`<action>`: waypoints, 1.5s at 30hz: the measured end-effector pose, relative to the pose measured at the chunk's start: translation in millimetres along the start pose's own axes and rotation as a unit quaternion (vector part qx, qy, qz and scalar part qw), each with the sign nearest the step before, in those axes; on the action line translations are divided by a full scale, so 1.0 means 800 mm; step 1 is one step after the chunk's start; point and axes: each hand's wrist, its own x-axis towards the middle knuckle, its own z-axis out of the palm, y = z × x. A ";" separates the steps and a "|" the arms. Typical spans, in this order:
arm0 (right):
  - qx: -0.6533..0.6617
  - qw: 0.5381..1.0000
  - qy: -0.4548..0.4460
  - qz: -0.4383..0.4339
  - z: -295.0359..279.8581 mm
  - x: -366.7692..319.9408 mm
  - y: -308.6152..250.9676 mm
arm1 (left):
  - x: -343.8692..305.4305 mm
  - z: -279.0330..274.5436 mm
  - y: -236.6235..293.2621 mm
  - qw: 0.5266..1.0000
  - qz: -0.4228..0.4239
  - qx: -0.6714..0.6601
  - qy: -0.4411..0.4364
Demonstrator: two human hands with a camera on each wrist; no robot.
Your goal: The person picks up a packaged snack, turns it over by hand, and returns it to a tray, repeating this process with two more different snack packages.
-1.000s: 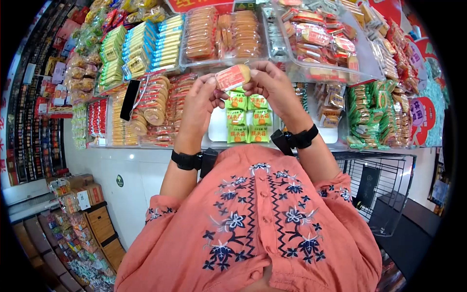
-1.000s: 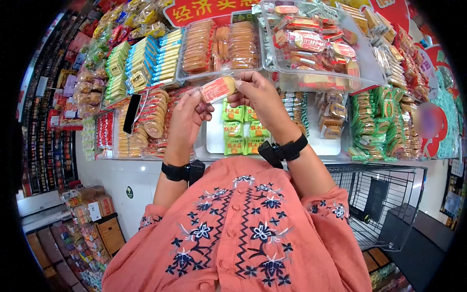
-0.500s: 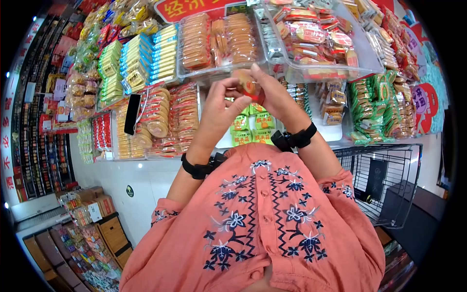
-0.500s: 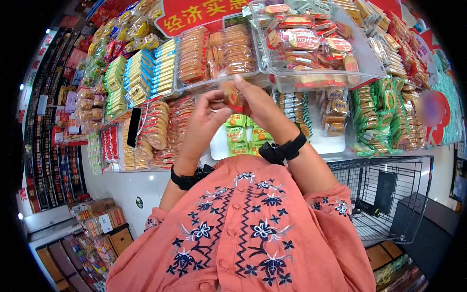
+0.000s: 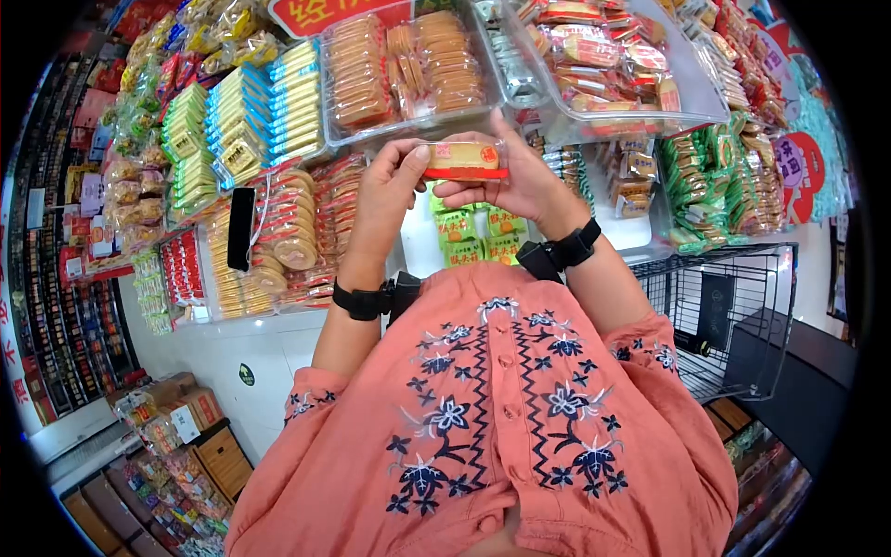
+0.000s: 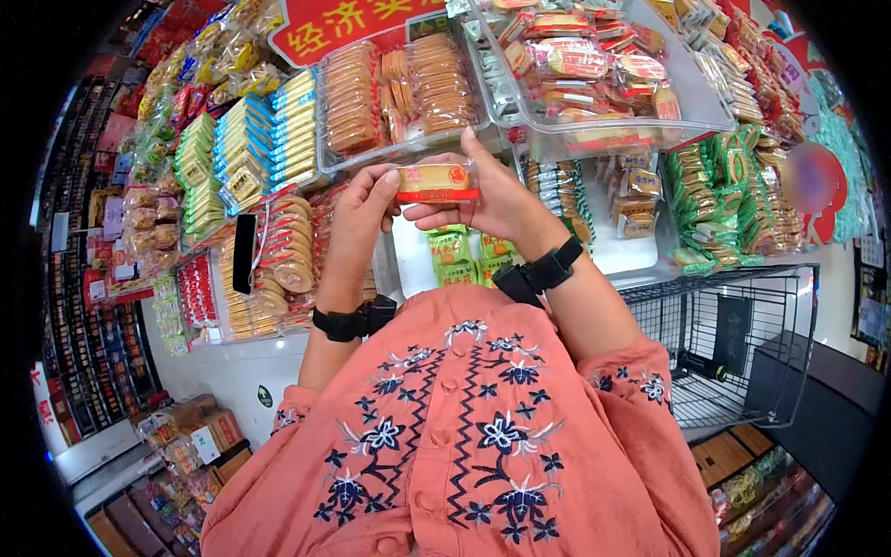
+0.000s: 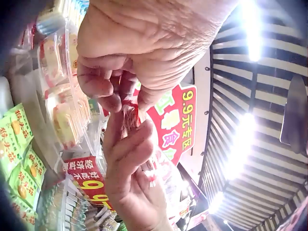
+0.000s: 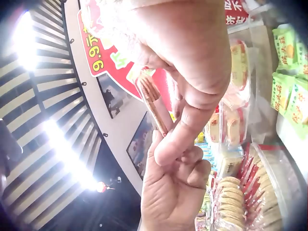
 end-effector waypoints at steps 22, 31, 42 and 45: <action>-0.421 0.878 0.216 0.069 -0.071 0.019 0.020 | 0.029 -0.023 -0.134 0.993 -0.101 0.058 0.006; -0.422 0.877 0.208 0.097 -0.122 0.018 0.050 | 0.035 -0.031 -0.190 0.980 -0.138 0.143 0.022; -0.541 0.828 0.089 0.118 -0.074 -0.017 0.007 | 0.050 -0.037 -0.230 0.968 -0.143 0.206 0.030; -0.487 0.867 0.022 0.102 0.011 -0.054 -0.041 | 0.049 -0.045 -0.223 0.959 -0.087 0.267 0.048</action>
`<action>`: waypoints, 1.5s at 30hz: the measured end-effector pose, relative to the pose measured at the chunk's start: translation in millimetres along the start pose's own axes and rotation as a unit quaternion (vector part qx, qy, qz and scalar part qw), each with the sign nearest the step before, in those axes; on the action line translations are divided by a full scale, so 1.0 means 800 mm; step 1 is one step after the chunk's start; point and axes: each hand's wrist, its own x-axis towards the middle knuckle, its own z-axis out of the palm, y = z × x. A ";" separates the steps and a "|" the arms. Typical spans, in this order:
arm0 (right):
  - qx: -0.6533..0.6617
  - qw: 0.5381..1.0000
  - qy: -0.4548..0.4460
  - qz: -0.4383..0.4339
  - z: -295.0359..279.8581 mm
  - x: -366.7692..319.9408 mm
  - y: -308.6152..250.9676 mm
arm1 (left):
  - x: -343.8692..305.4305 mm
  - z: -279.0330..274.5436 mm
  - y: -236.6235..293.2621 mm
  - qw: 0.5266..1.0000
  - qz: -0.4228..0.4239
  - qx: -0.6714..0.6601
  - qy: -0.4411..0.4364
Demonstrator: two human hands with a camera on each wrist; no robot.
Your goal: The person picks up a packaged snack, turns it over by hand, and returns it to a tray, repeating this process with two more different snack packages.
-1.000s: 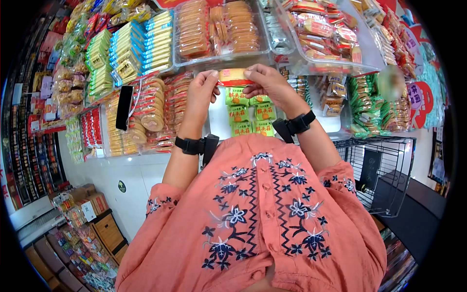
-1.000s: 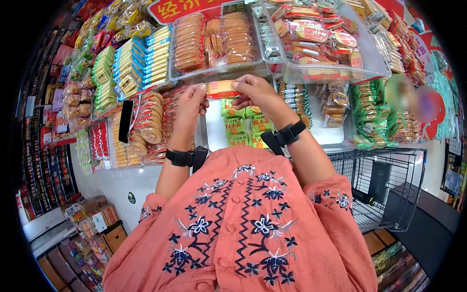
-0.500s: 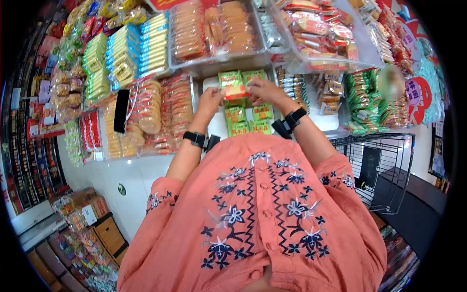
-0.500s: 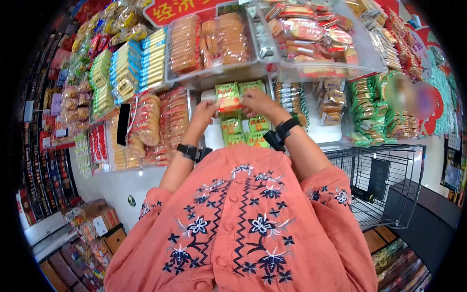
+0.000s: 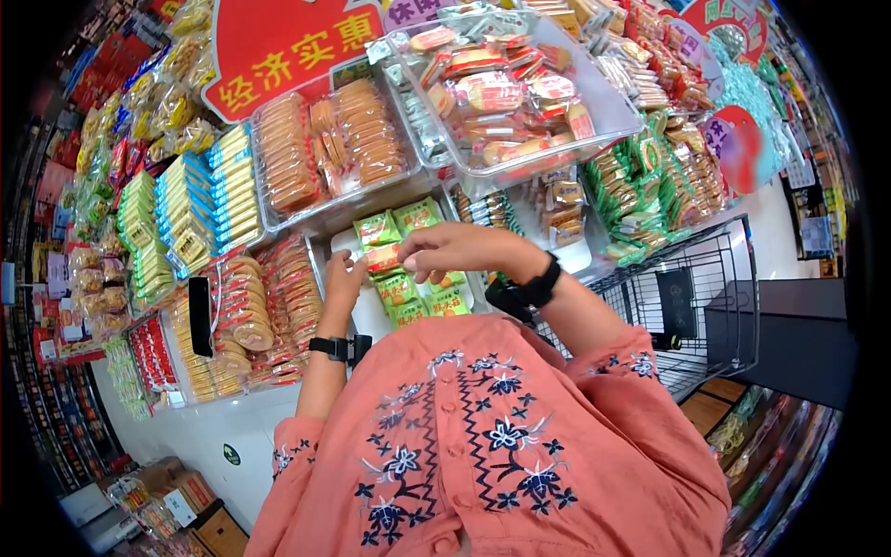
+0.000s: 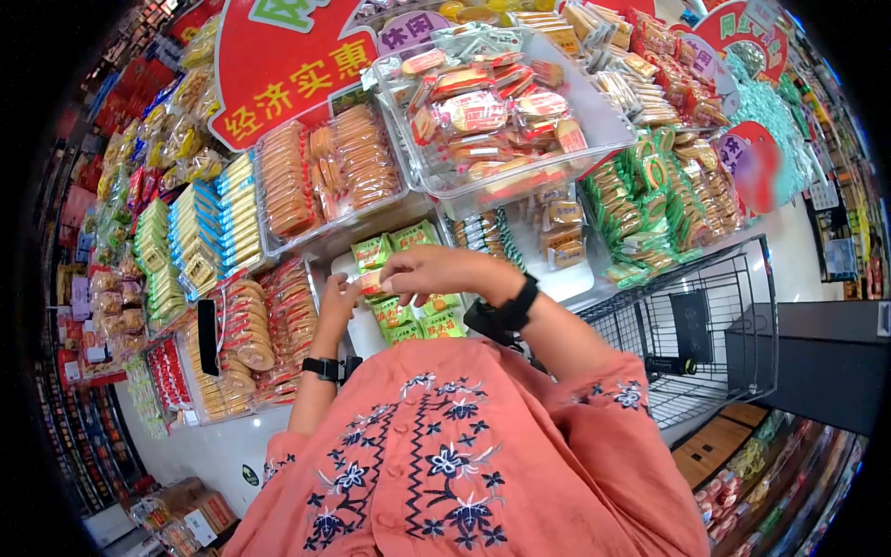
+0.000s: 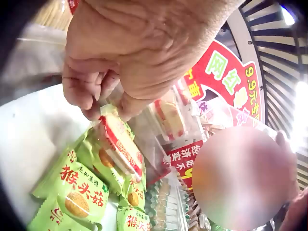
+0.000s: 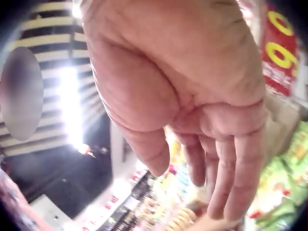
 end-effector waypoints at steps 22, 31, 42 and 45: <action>-0.338 0.918 0.178 0.105 -0.188 -0.004 -0.148 | -0.058 -0.061 0.153 0.978 0.056 -0.200 -0.033; -0.311 0.931 0.118 0.152 -0.189 0.020 -0.148 | -0.064 -0.067 0.149 0.975 0.055 -0.213 -0.039; -0.335 0.899 0.262 -0.101 -0.185 -0.044 -0.172 | -0.069 -0.076 0.157 0.972 0.067 -0.222 -0.034; -0.315 0.887 0.299 -0.158 -0.182 -0.065 -0.176 | -0.071 -0.078 0.168 0.972 0.073 -0.221 -0.034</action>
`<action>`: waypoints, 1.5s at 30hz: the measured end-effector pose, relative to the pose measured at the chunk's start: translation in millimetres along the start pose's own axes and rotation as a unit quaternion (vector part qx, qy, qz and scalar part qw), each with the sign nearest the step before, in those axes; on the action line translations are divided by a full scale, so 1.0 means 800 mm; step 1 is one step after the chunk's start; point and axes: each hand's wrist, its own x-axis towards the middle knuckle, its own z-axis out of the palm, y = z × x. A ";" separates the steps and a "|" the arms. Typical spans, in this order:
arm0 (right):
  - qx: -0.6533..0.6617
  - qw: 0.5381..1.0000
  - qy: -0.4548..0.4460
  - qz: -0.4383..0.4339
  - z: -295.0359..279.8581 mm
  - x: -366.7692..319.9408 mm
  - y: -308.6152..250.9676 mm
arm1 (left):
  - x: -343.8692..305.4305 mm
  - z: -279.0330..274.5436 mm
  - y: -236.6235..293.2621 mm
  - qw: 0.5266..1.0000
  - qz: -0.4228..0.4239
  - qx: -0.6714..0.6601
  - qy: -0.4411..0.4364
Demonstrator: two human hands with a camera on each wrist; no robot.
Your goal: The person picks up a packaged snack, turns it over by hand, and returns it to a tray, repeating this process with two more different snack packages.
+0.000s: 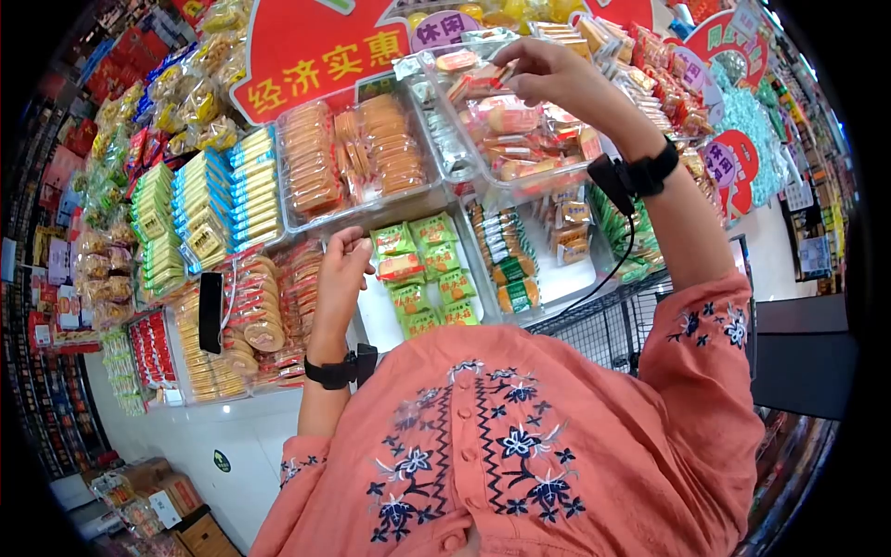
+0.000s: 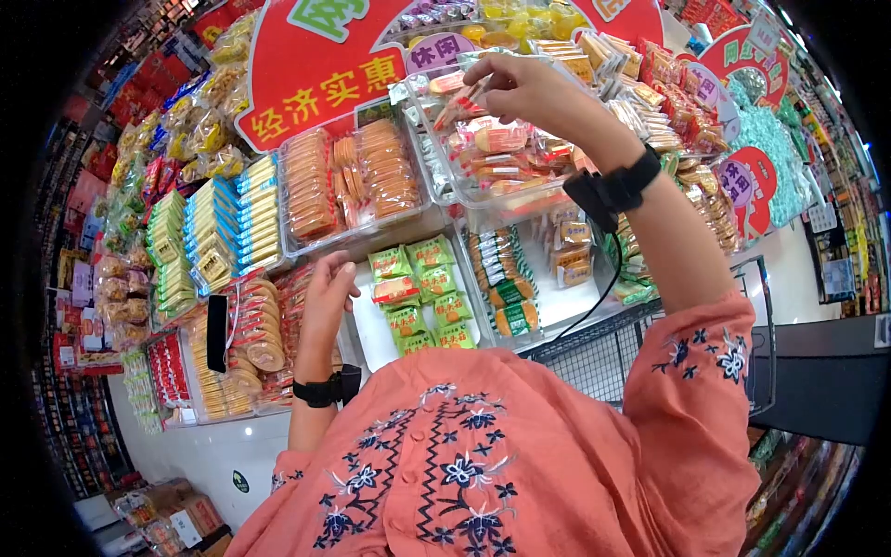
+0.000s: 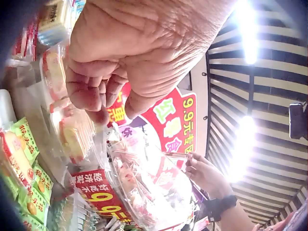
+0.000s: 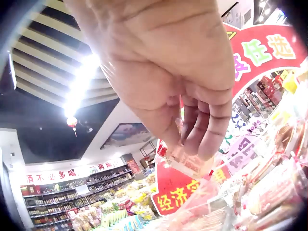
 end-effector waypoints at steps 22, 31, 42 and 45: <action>0.319 0.947 -0.029 0.034 0.131 -0.082 -0.089 | -0.054 0.047 0.112 0.978 0.101 -0.179 -0.034; 0.386 0.914 -0.015 0.127 0.192 -0.107 -0.086 | -0.072 0.010 0.099 0.981 0.035 -0.186 -0.044; 0.423 0.876 0.099 0.211 0.266 -0.153 -0.116 | -0.069 -0.034 0.052 0.968 0.001 -0.201 -0.154; 0.432 0.865 0.125 0.223 0.285 -0.160 -0.126 | -0.070 -0.038 0.044 0.966 0.000 -0.200 -0.166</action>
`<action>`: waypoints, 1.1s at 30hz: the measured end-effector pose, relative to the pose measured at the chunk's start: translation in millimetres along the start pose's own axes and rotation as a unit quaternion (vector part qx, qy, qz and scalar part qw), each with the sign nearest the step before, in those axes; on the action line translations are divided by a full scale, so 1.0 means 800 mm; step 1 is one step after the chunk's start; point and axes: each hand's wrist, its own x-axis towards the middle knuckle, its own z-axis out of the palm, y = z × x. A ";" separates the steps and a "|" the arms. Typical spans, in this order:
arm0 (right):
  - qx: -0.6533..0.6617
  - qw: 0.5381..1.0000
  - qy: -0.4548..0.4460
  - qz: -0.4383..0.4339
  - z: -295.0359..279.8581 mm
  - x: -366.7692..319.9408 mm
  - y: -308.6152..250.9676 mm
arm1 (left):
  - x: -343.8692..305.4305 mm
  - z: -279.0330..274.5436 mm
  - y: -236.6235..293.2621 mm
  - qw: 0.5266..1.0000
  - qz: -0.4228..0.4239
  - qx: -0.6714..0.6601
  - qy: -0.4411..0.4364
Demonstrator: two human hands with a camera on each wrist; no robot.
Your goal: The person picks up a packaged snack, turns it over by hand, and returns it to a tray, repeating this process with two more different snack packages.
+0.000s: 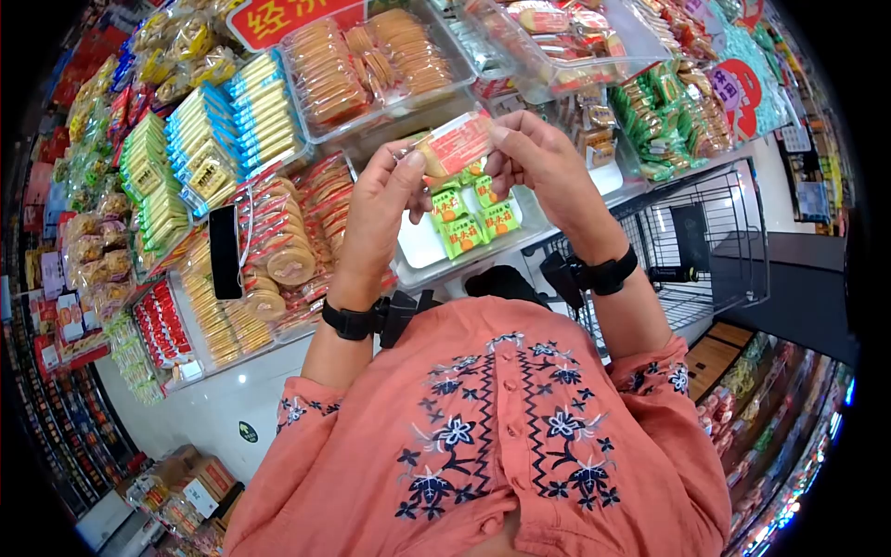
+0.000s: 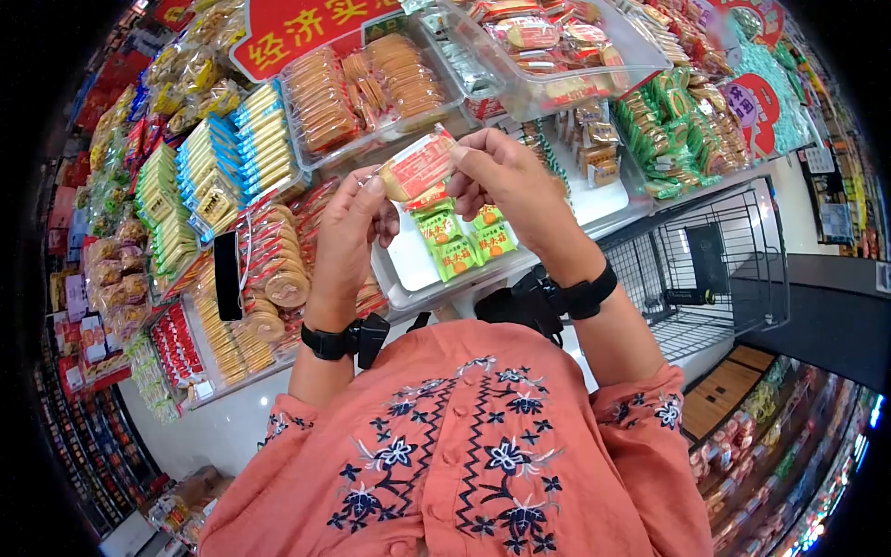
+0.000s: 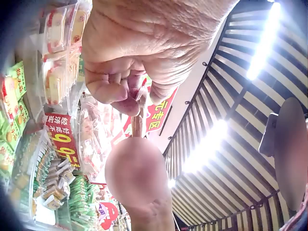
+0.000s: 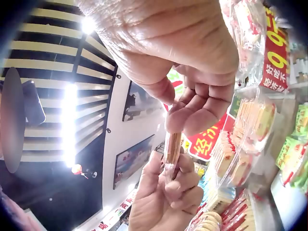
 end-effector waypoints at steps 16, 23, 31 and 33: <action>0.026 0.999 0.012 0.023 0.025 -0.013 0.029 | -0.013 -0.021 -0.005 1.000 -0.011 0.002 0.000; 0.028 0.999 0.023 0.028 0.038 -0.010 0.036 | -0.014 -0.036 -0.007 1.000 -0.007 0.006 -0.010; 0.042 0.999 0.020 0.026 0.043 0.001 0.041 | 0.000 -0.048 -0.006 1.000 0.001 0.012 -0.012; 0.043 0.998 0.023 0.028 0.042 0.004 0.044 | 0.003 -0.049 -0.008 1.000 -0.005 0.018 -0.015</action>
